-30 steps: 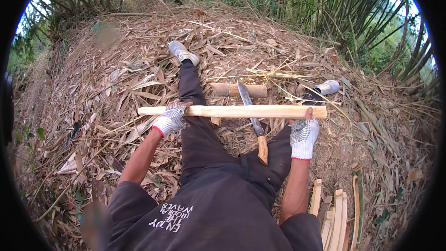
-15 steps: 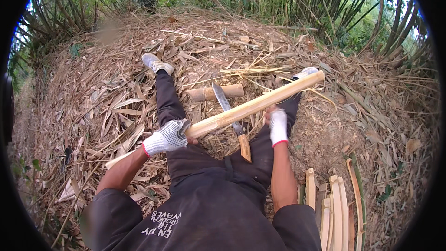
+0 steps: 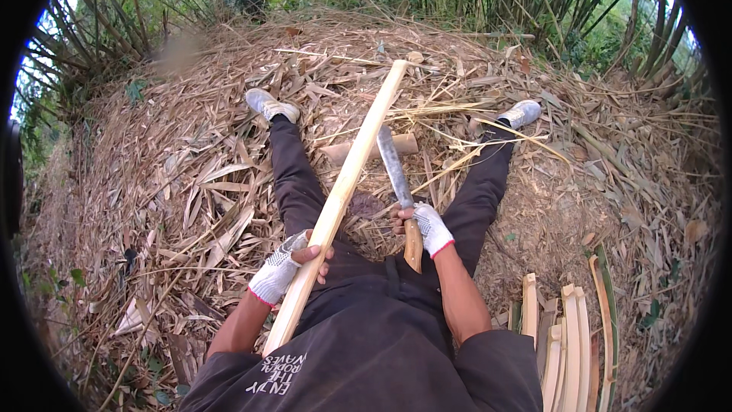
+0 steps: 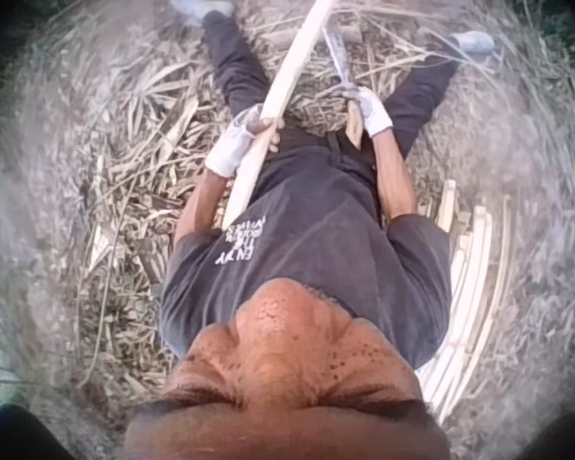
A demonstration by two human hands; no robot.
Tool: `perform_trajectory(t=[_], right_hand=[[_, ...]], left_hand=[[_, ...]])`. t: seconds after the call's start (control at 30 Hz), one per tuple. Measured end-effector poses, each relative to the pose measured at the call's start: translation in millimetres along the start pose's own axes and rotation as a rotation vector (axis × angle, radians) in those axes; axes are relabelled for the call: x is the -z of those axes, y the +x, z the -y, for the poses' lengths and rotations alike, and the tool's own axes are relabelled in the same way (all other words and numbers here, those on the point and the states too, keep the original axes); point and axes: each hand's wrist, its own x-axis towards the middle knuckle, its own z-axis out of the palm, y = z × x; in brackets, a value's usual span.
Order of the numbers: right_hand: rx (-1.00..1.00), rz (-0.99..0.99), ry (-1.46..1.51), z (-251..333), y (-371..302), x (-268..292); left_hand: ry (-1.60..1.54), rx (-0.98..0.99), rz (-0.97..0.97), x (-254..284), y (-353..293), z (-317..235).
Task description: The person sits on the ground in a bamboo grove and uses a machete to split a long bamboo pole. They hold the pole between their legs and repeatedly strike it with the machete to separate it into thinner strips.
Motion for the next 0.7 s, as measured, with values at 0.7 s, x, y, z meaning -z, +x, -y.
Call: perform_trajectory(t=[0.7], right_hand=[[0.826, -0.412, -1.892, 49, -106, -101]], left_hand=[[-0.193, 0.029, 0.134, -12, -9, -1]])
